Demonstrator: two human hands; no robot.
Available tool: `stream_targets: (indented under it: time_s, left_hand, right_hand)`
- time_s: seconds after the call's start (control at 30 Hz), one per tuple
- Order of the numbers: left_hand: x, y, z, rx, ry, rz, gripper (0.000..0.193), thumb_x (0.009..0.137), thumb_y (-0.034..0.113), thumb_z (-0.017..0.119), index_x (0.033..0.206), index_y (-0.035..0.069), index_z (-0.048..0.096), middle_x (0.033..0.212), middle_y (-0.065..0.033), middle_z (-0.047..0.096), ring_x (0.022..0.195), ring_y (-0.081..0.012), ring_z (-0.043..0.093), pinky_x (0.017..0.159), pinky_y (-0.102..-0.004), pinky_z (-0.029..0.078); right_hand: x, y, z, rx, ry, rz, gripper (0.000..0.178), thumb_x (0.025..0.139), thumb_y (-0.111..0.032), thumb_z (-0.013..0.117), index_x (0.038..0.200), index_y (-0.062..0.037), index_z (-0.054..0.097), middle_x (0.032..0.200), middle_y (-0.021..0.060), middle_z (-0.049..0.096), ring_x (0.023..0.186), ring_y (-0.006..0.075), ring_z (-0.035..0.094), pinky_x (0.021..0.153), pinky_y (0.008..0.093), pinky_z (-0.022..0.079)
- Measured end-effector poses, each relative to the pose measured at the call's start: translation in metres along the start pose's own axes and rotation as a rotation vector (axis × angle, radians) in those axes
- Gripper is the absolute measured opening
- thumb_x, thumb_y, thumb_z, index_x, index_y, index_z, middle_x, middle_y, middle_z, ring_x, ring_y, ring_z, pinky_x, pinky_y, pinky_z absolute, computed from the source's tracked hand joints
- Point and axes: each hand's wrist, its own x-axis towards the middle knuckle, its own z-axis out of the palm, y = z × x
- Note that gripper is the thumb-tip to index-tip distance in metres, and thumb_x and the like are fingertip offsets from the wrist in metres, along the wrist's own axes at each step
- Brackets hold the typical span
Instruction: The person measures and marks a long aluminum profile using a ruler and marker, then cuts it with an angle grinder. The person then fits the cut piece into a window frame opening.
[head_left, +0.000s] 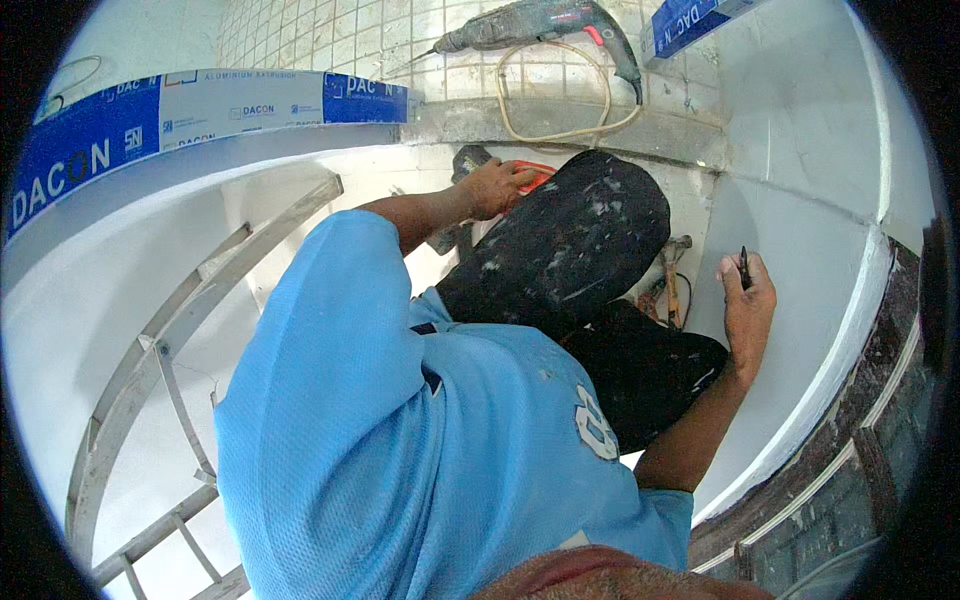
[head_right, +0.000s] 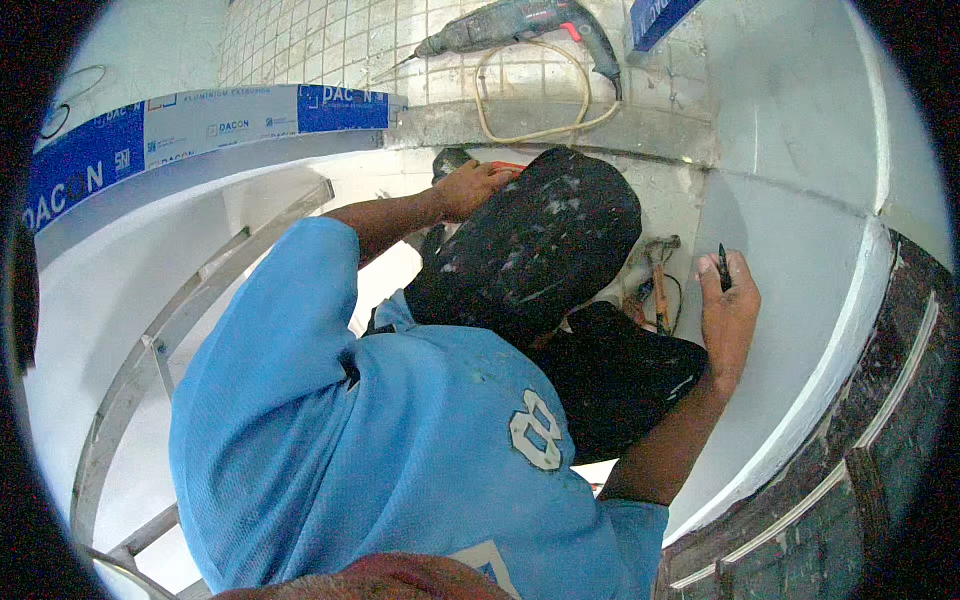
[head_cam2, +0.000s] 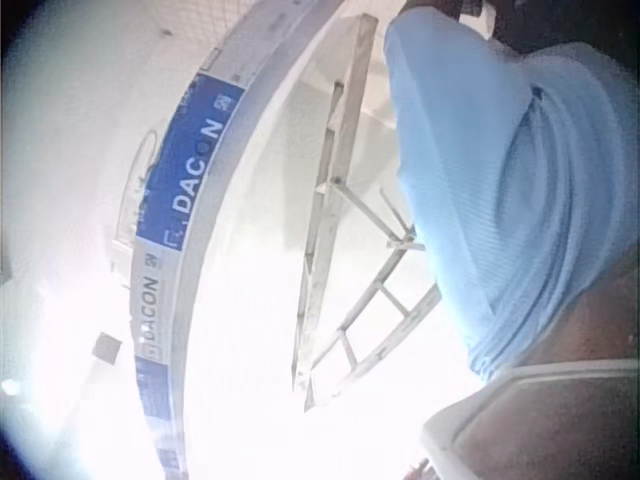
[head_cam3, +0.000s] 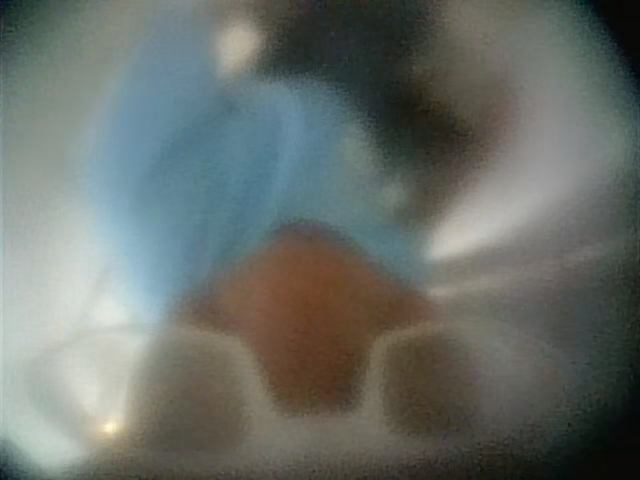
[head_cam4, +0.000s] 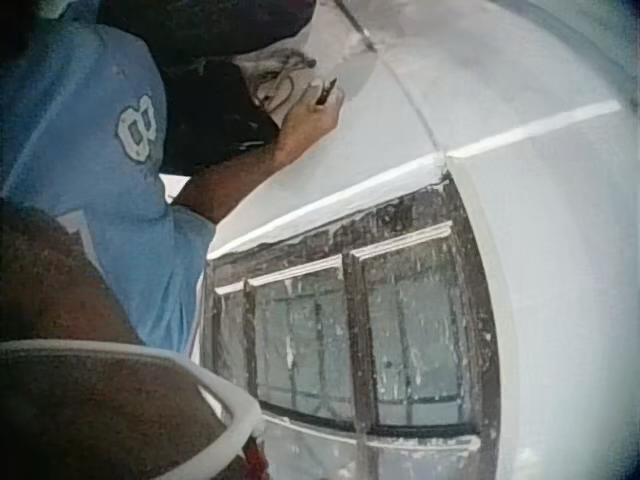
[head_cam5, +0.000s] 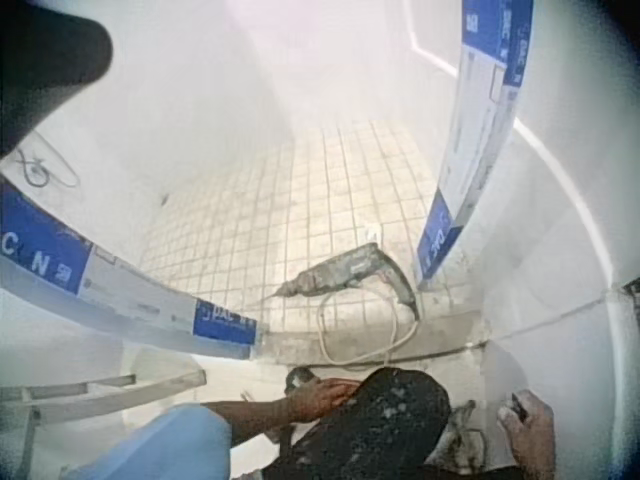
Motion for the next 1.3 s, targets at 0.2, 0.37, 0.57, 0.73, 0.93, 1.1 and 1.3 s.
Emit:
stream_targets:
  time_s: [0.2, 0.37, 0.57, 0.73, 0.93, 1.1, 1.3]
  left_hand:
    - [-0.051, -0.027, 0.003, 0.100, -0.032, -0.033, 0.040, 0.102, 0.030, 0.064, 0.140, 0.031, 0.073, 0.155, -0.0105, 0.050, 0.138, -0.0334, 0.054, 0.104, -0.0530, 0.050]
    - [-0.048, -0.057, 0.001, 0.274, -0.425, 0.060, 0.056, 0.093, 0.039, 0.076, 0.146, 0.024, 0.068, 0.166, -0.0149, 0.048, 0.147, -0.0375, 0.049, 0.108, -0.0582, 0.046]
    - [0.038, -0.070, -0.234, 0.077, 0.040, -0.072, 0.038, 0.085, 0.017, 0.070, 0.122, 0.009, 0.077, 0.104, -0.0255, 0.078, 0.097, -0.0472, 0.075, 0.088, -0.0539, 0.061]
    - [0.110, -0.048, -0.424, -0.554, 1.002, 0.213, 0.079, 0.088, 0.052, 0.087, 0.143, 0.000, 0.065, 0.133, -0.0208, 0.073, 0.117, -0.0329, 0.071, 0.106, -0.0480, 0.054]
    - [0.162, 0.008, -0.546, -0.642, 1.242, 0.548, 0.115, 0.075, 0.038, 0.099, 0.160, -0.005, 0.036, 0.147, -0.0231, 0.057, 0.139, -0.0283, 0.055, 0.120, -0.0431, 0.044]
    - [0.170, 0.015, -0.566, -0.755, 1.353, 0.531, 0.080, 0.075, 0.028, 0.098, 0.135, -0.004, 0.056, 0.114, -0.0119, 0.070, 0.104, -0.0225, 0.068, 0.093, -0.0385, 0.058]
    - [0.183, 0.040, -0.575, -0.818, 1.400, 0.682, 0.080, 0.076, 0.025, 0.097, 0.138, -0.003, 0.053, 0.117, -0.0127, 0.069, 0.106, -0.0222, 0.068, 0.095, -0.0391, 0.058]
  right_hand:
    - [-0.003, 0.032, 0.000, 0.084, 0.057, 0.032, 0.024, 0.105, -0.020, 0.069, 0.108, 0.0034, 0.069, 0.094, 0.0070, 0.067, 0.087, 0.0154, 0.063, 0.082, 0.0319, 0.051]
    - [0.004, 0.038, -0.010, -0.116, 0.181, -0.061, 0.030, 0.102, -0.023, 0.071, 0.109, 0.0062, 0.070, 0.098, 0.0172, 0.072, 0.085, 0.0220, 0.067, 0.083, 0.0392, 0.054]
    - [-0.001, 0.001, -0.015, 0.148, 0.368, -0.112, 0.025, 0.101, -0.024, 0.073, 0.098, 0.0012, 0.073, 0.085, 0.0090, 0.072, 0.081, 0.0167, 0.063, 0.079, 0.0351, 0.052]
    - [-0.018, -0.030, 0.000, 0.313, 0.424, -0.099, 0.021, 0.102, -0.020, 0.072, 0.094, -0.0010, 0.073, 0.083, 0.0019, 0.072, 0.077, 0.0109, 0.061, 0.073, 0.0309, 0.051]
    - [-0.042, -0.013, 0.019, 0.419, 0.464, -0.172, 0.016, 0.104, -0.018, 0.071, 0.100, -0.0022, 0.073, 0.086, -0.0003, 0.073, 0.071, 0.0068, 0.055, 0.066, 0.0263, 0.046]
    - [-0.050, -0.028, 0.017, 0.454, 0.488, -0.144, 0.013, 0.102, -0.014, 0.071, 0.098, -0.0013, 0.072, 0.087, 0.0013, 0.073, 0.083, 0.0089, 0.061, 0.079, 0.0277, 0.050]
    - [-0.032, -0.046, 0.024, 0.451, 0.457, -0.243, 0.013, 0.104, -0.016, 0.073, 0.101, -0.0031, 0.073, 0.087, -0.0001, 0.073, 0.078, 0.0068, 0.060, 0.071, 0.0262, 0.048]
